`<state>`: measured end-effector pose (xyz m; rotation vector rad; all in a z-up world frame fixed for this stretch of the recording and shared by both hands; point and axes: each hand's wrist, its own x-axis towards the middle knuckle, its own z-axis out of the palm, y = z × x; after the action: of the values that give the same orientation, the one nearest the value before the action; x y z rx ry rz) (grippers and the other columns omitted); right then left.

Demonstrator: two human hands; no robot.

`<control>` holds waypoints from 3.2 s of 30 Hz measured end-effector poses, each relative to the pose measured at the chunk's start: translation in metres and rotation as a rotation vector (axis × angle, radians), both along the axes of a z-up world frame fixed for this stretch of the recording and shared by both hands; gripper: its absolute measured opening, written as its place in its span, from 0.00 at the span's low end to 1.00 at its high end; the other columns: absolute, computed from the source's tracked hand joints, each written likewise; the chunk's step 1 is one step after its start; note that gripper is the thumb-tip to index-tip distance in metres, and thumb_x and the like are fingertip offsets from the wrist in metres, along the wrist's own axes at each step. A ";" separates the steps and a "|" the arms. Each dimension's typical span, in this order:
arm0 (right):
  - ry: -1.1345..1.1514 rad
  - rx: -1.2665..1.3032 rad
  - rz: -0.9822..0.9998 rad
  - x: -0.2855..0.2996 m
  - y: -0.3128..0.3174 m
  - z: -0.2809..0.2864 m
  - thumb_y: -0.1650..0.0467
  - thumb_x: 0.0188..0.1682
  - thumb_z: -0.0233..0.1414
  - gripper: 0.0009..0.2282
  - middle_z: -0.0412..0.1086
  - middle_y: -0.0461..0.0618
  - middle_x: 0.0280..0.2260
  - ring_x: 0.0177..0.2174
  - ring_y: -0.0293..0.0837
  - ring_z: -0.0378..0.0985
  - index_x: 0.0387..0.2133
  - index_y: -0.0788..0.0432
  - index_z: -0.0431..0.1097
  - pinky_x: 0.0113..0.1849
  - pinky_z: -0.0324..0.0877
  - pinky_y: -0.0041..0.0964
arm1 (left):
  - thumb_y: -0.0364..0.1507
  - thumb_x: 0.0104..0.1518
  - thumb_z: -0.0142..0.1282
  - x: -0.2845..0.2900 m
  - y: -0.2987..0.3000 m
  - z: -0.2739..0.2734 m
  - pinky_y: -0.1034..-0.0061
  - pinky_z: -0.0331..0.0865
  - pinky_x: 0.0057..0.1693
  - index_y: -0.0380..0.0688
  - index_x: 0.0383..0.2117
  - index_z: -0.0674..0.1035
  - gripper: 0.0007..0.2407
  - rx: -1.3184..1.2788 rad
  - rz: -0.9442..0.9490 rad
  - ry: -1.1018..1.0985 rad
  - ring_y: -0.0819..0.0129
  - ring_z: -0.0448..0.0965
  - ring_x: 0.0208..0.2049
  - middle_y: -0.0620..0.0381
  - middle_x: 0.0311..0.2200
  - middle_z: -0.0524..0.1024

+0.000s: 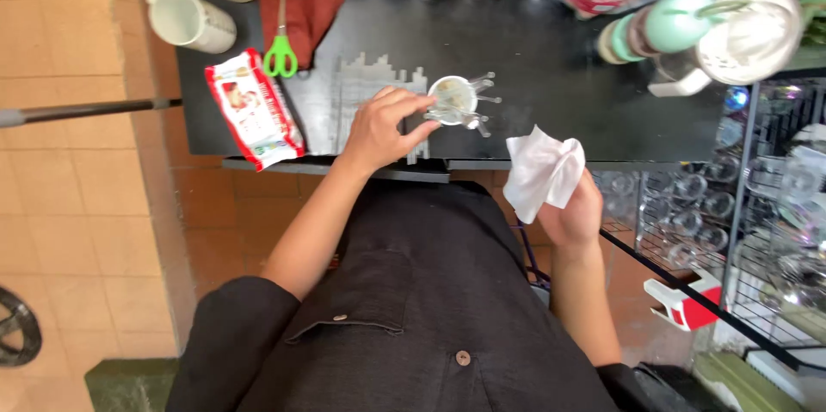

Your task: Cleaning individual plastic stirrers using a wipe at a cafe counter.

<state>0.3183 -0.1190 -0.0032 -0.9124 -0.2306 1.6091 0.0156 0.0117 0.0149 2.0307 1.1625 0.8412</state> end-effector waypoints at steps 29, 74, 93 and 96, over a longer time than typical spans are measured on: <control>-0.732 0.303 0.879 -0.209 0.085 0.065 0.71 0.60 0.40 0.13 0.72 0.43 0.34 0.35 0.33 0.72 0.48 0.62 0.72 0.40 0.70 0.29 | 0.26 0.61 0.61 -0.117 -0.012 0.026 0.82 0.68 0.34 0.38 0.35 0.85 0.04 -0.398 0.132 -0.608 0.79 0.75 0.25 0.60 0.27 0.77; -0.549 0.241 0.869 -0.241 0.102 0.010 0.67 0.61 0.41 0.14 0.71 0.40 0.29 0.28 0.31 0.70 0.41 0.63 0.75 0.31 0.66 0.28 | 0.21 0.57 0.65 -0.162 -0.006 0.020 0.82 0.70 0.40 0.37 0.36 0.86 0.04 -0.393 0.145 -0.650 0.73 0.78 0.31 0.55 0.30 0.81; -0.677 0.411 0.910 -0.218 0.119 0.038 0.69 0.59 0.40 0.14 0.74 0.44 0.36 0.37 0.33 0.73 0.48 0.62 0.72 0.41 0.70 0.31 | 0.22 0.55 0.67 -0.123 -0.002 0.021 0.81 0.68 0.38 0.37 0.36 0.86 0.05 -0.317 0.122 -0.604 0.75 0.74 0.29 0.57 0.31 0.81; -0.711 0.333 0.879 -0.226 0.121 0.057 0.69 0.58 0.43 0.13 0.74 0.43 0.34 0.35 0.34 0.73 0.48 0.62 0.71 0.39 0.70 0.32 | 0.22 0.56 0.67 -0.125 0.002 0.021 0.81 0.67 0.37 0.36 0.36 0.87 0.05 -0.233 0.194 -0.617 0.75 0.74 0.29 0.57 0.30 0.80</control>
<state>0.0927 0.0019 0.0533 -1.1632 -1.5190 1.8531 -0.1098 0.0141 0.0354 1.3385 1.0414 1.2494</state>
